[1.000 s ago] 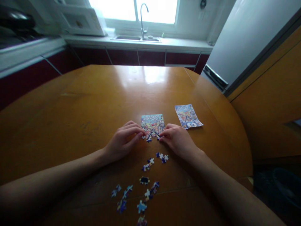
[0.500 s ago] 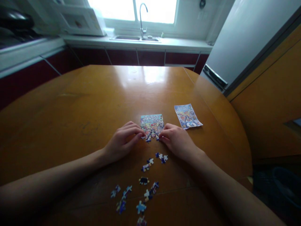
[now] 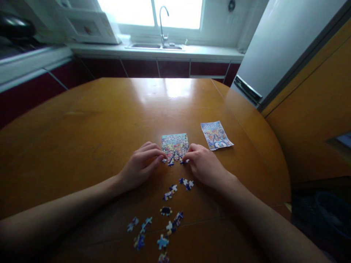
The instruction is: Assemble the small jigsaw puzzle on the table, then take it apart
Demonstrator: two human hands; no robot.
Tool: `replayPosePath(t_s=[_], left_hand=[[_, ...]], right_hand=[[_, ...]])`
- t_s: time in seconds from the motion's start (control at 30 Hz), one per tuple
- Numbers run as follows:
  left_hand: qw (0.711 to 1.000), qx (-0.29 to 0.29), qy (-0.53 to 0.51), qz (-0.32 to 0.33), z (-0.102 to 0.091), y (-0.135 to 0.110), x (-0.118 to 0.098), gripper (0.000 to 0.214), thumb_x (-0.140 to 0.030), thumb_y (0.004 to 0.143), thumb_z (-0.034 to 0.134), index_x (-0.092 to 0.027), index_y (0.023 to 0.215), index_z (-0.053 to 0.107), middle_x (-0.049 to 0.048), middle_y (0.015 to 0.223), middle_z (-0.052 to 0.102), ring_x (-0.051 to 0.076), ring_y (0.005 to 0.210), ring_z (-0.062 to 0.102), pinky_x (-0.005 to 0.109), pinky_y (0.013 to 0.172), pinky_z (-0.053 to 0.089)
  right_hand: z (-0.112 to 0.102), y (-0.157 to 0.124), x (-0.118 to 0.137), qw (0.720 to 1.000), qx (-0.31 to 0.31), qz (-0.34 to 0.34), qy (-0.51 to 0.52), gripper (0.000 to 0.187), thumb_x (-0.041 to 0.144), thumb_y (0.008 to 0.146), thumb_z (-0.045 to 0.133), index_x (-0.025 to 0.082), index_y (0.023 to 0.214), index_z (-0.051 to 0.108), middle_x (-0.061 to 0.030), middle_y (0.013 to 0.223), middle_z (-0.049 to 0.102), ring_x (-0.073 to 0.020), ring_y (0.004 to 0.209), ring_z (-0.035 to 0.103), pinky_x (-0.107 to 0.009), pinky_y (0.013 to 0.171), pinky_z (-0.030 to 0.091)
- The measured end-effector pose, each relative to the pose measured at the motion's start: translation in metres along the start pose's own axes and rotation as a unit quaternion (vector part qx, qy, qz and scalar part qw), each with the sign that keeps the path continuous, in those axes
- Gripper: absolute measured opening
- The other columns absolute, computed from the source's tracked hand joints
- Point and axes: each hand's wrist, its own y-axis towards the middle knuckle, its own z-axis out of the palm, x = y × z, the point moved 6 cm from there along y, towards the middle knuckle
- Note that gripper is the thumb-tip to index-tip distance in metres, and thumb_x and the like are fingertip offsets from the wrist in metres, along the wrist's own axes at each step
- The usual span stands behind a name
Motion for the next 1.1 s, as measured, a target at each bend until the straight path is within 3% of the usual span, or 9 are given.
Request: replayPosePath(t_s=[0.23,0.43,0.77,1.1], left_hand=[[0.994,0.056,0.084,0.040,0.011,-0.004,0.000,0.027,-0.012,0.093,0.055,-0.025,0.111,0.070,0.0069,0.110,0.064,0.024,0.102,0.050,0.044,0.092,0.047],[0.991,0.079,0.101,0.046,0.012,-0.004,-0.002,0.031,-0.007,0.090,0.055,-0.027,0.109,0.070,0.0063,0.113,0.062,0.025,0.104,0.048,0.046,0.092,0.049],[0.995,0.067,0.072,0.026,0.010,-0.003,0.003,0.033,-0.007,0.089,0.055,-0.026,0.113,0.068,0.0063,0.112,0.062,0.024,0.106,0.048,0.046,0.093,0.048],[0.998,0.030,0.046,-0.001,0.004,-0.001,0.005,0.025,-0.008,0.090,0.055,-0.023,0.102,0.071,0.0058,0.107,0.063,0.024,0.105,0.051,0.043,0.093,0.047]], right_hand=[[0.000,0.000,0.002,1.000,-0.006,0.001,0.017,0.033,0.000,0.085,0.053,0.022,0.091,0.077,-0.0070,0.092,0.063,-0.0187,0.085,0.061,-0.032,0.080,0.051],[0.000,-0.001,0.002,1.000,-0.021,-0.001,0.016,0.032,0.001,0.085,0.054,0.023,0.091,0.077,-0.0070,0.094,0.064,-0.0189,0.087,0.060,-0.032,0.082,0.050],[-0.006,0.000,0.005,0.997,-0.067,0.009,0.047,0.031,0.003,0.088,0.051,0.020,0.090,0.077,-0.0075,0.092,0.065,-0.0187,0.087,0.061,-0.032,0.080,0.050],[-0.006,0.000,0.003,0.994,-0.086,0.014,0.060,0.031,0.004,0.088,0.052,0.022,0.090,0.077,-0.0063,0.091,0.065,-0.0185,0.086,0.061,-0.032,0.080,0.050]])
